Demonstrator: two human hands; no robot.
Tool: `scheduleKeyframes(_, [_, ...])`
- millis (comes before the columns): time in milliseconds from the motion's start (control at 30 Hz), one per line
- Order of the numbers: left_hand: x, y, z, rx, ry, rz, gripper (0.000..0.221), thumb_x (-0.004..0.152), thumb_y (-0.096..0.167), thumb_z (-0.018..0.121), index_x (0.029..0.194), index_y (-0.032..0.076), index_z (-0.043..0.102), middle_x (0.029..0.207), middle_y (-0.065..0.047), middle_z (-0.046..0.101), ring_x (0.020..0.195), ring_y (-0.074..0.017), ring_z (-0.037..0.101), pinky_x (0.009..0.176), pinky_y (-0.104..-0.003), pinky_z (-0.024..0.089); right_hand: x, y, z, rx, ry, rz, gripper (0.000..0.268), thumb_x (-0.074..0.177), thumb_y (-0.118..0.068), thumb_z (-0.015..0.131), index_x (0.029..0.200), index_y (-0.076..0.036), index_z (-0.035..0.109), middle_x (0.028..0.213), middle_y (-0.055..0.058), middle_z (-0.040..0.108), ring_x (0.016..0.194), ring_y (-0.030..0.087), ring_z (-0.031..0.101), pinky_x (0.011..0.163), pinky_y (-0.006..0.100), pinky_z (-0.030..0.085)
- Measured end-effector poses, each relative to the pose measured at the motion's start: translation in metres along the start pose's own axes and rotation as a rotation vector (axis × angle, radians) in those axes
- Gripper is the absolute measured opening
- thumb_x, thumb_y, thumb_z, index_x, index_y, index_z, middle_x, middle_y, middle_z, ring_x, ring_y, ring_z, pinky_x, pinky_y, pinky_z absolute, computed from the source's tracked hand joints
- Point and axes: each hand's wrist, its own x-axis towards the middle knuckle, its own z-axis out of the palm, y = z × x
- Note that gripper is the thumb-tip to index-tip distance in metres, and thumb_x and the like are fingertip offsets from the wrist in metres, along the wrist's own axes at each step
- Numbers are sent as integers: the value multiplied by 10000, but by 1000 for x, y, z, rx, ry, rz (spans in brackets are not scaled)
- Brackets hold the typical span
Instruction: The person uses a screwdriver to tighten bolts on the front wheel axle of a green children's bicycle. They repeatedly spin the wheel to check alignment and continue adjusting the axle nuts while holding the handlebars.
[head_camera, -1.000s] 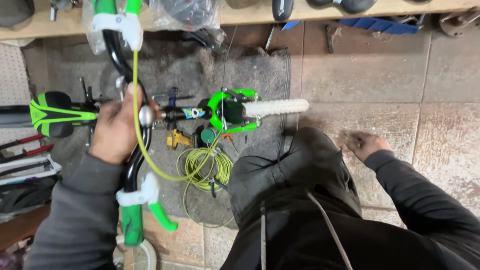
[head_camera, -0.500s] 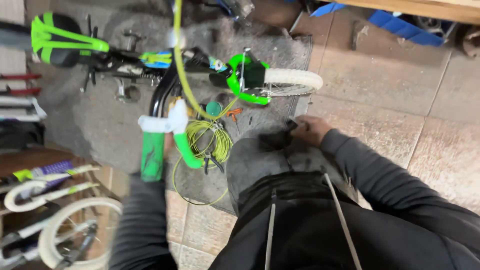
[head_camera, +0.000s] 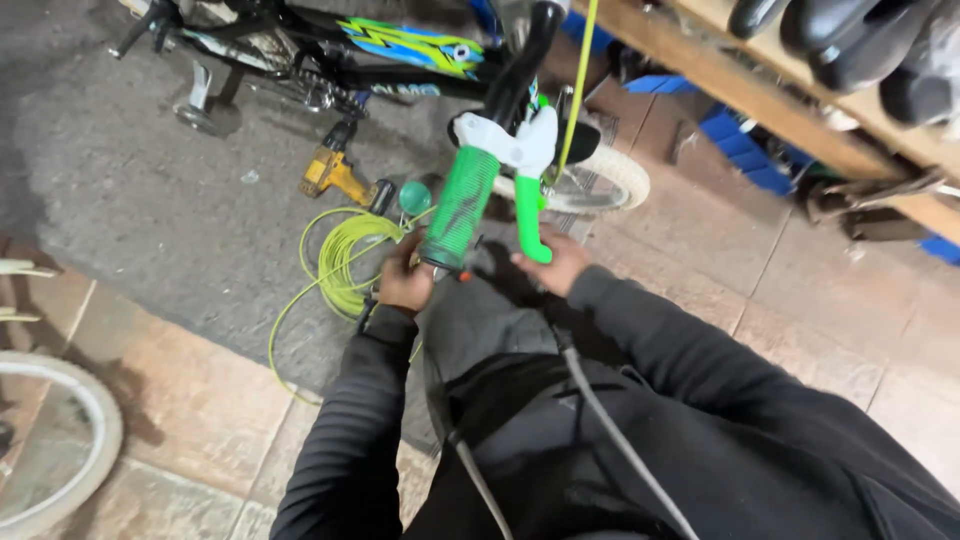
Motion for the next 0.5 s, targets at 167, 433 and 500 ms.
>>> scheduleKeyframes(167, [61,54,10,-1177,-187,109,590,1077,408,575,1406,-82,606,1229,-130,704,1140,-193,647,993,-316,521,-17,31,-87,67,369,-13,421,943,-241,720,1319,-73,632,1133,135,746,978,248,757,828,349,619])
scheduleKeyframes(433, [153,315,0,146,-76,718,728,1002,177,809,1562,9,374,1517,-176,509,1436,-267,535,1202,-387,470,19,34,-134,-279,472,-191,660,822,-266,807,1376,5,572,1309,220,653,1167,390,632,968,434,516])
scheduleKeyframes(500, [172,319,21,224,-114,875,744,968,159,816,1533,11,356,1457,-187,531,1392,-275,541,1172,-387,467,34,45,-125,-326,446,-226,722,779,-278,818,1384,18,557,1322,232,642,1199,411,608,1006,452,488])
